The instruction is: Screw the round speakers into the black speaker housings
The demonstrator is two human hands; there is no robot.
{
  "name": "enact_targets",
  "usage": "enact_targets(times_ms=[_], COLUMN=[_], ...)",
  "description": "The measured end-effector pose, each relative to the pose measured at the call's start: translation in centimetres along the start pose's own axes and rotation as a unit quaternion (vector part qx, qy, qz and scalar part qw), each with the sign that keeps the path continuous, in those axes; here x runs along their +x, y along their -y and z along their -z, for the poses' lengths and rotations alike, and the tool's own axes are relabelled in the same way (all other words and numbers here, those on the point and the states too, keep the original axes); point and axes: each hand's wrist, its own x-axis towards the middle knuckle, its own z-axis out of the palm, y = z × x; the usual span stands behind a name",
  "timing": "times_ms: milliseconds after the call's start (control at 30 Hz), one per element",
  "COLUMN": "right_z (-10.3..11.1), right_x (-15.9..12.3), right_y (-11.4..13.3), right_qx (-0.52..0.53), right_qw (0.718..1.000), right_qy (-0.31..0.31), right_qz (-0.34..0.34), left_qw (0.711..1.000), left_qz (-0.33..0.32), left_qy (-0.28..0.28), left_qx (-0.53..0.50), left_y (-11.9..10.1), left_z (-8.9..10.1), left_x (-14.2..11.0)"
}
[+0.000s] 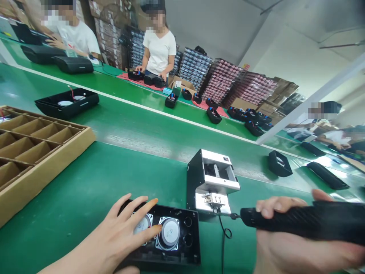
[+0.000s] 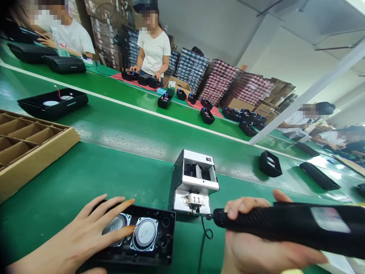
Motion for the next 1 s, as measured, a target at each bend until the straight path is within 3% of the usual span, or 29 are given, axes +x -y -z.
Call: enact_targets(times_ms=[100,267,767,1000], right_z=[-1.5,-2.9,-2.7,-2.1], right_x=[-0.2,-0.4,0.0,0.3], right_y=[-1.4,-2.0,-3.0,-3.3], right_qx=[-0.041,-0.020,-0.036,-0.015], right_qw=[0.997,0.998,0.997,0.996], right_qy=[-0.006,0.026,0.053,0.084], right_qz=[0.060,0.051,0.040,0.040], left_qw=[0.999,0.997,0.993,0.994], left_qz=[-0.019,-0.042,-0.088,-0.073], left_qy=[-0.026,-0.063,-0.083,-0.076], left_qx=[-0.019,-0.028,-0.008,-0.007], left_y=[0.4,1.0,1.7,1.8], left_z=[0.1,-0.5,-0.8,-0.6], left_x=[-0.1,-0.6,-0.5,-0.6])
